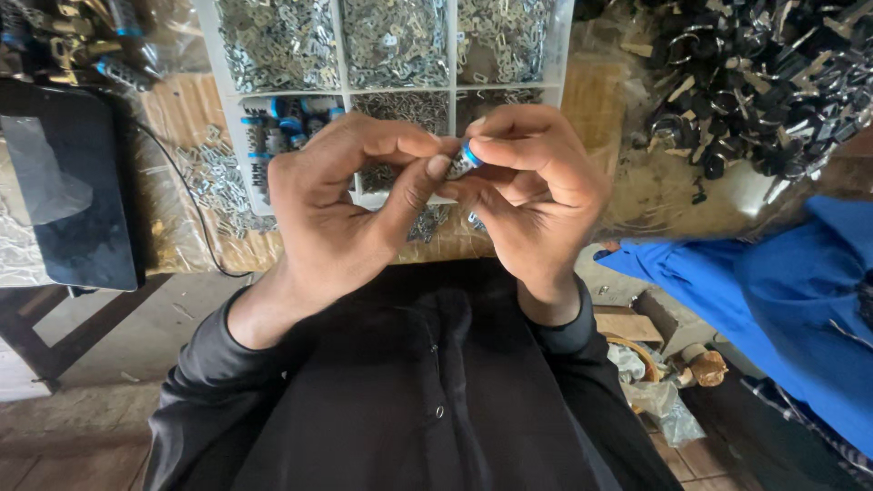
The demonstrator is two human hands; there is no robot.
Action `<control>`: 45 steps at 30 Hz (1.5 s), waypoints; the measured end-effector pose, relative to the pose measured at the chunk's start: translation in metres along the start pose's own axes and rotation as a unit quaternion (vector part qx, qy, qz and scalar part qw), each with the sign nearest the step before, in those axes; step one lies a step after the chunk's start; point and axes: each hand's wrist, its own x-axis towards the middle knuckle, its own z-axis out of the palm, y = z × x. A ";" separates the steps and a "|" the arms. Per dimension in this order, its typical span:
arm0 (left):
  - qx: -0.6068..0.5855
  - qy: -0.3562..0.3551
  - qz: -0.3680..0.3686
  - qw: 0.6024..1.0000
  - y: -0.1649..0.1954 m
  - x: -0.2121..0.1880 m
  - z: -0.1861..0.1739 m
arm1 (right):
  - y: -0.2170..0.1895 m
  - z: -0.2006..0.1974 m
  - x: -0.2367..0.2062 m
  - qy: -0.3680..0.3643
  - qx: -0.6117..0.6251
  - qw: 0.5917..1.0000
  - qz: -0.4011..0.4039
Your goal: The person assembles small lock cylinder cores at a workbench. They hold a cylindrical lock plug in one hand, pick tiny pins and springs from a compartment tray, insert them into the plug by hand, press components into place, and place finished cores with a pile of completed lock cores on the table.
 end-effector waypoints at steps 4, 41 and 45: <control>-0.035 -0.012 0.007 0.999 -0.005 -0.005 0.000 | -0.002 0.000 -0.001 0.007 -0.002 1.000 0.004; 0.525 -0.557 0.044 0.642 0.065 0.122 0.095 | 0.016 -0.059 -0.109 0.088 0.246 0.964 0.043; 0.397 -0.227 0.452 0.766 0.038 0.179 0.221 | 0.016 -0.056 -0.143 0.077 0.258 0.962 0.043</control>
